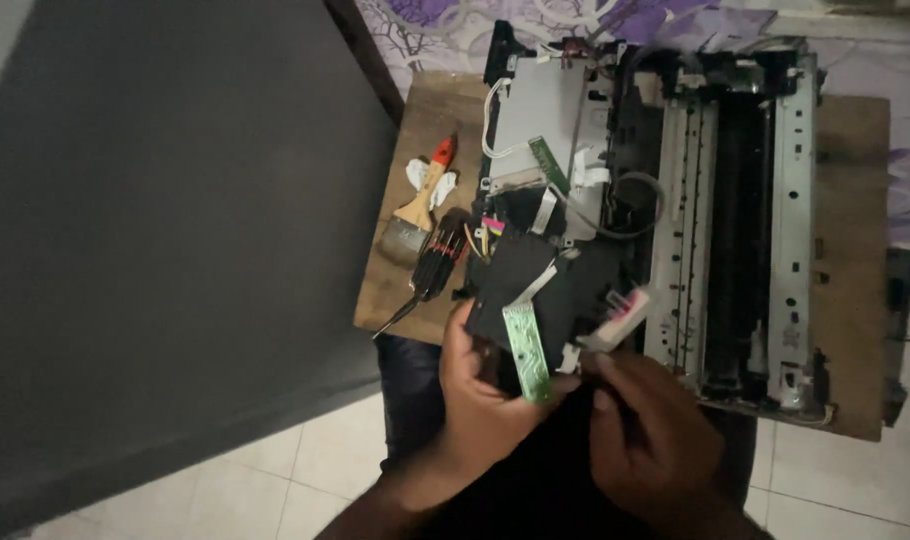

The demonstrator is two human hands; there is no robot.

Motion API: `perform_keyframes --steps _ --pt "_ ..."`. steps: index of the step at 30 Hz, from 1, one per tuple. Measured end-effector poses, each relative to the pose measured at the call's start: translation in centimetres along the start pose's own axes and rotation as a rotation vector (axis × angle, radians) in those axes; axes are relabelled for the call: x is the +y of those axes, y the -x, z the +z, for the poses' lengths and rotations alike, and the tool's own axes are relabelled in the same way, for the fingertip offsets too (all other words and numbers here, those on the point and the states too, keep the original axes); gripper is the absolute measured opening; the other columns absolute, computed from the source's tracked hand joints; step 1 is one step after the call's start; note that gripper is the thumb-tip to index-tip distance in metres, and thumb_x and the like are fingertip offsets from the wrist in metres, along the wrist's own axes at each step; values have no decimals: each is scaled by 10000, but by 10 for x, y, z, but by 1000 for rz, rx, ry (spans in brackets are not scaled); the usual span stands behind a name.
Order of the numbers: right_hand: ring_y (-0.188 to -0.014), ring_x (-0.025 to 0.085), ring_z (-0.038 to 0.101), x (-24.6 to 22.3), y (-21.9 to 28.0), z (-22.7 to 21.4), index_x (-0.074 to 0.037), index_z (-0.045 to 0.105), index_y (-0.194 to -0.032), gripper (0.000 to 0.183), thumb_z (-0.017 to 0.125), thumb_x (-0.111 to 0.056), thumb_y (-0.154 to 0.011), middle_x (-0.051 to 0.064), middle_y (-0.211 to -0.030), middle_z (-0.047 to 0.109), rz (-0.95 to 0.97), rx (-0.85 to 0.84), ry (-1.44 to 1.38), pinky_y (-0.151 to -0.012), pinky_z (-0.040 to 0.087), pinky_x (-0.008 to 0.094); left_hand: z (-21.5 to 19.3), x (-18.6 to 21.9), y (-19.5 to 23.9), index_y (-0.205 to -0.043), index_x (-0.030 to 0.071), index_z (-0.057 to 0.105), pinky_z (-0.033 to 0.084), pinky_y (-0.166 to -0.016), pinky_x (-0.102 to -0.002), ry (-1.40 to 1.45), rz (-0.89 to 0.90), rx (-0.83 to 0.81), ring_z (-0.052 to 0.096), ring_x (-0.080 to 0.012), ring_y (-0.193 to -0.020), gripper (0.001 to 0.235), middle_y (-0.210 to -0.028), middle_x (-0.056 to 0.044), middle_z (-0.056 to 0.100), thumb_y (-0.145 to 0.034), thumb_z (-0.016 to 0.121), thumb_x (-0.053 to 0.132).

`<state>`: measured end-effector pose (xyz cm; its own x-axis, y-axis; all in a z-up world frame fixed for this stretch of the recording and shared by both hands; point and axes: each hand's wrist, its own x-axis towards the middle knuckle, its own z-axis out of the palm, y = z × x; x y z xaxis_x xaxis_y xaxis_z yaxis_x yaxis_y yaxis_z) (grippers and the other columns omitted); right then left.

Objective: The person uses a screwdriver to remove screws from a disassembled printer placed on a wooden board. They then handle a circuit board and a small white plastic component, manipulating them with their hands.

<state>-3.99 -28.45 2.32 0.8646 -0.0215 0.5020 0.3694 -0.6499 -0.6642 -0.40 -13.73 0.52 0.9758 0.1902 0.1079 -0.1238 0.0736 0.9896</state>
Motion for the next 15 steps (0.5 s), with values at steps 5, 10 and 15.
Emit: perform_keyframes --steps 5,10,15 --pt "-1095 337 738 -5 -5 -8 50 685 -1200 264 575 -21 -971 195 -1168 750 -28 -18 11 -981 569 432 8 6 -3 -1401 -2 461 555 -985 -302 -108 38 32 673 -192 -1126 933 -1261 -157 679 -612 949 99" --pt "-1110 338 727 -13 -17 -13 68 669 -1215 285 539 28 -964 201 -1176 743 -38 -4 -89 -1046 550 442 10 12 -3 -1432 -16 416 559 -1024 -307 -93 44 23 662 -185 -1168 949 -1292 -164 662 -642 930 97" --pt "-1058 311 753 -13 -27 -21 84 652 -1240 288 548 35 -977 201 -1146 760 -101 8 -102 -969 578 406 9 25 -4 -1358 44 510 556 -896 -288 75 -93 -15 665 -140 -1010 586 -1135 -90 703 -835 771 67"
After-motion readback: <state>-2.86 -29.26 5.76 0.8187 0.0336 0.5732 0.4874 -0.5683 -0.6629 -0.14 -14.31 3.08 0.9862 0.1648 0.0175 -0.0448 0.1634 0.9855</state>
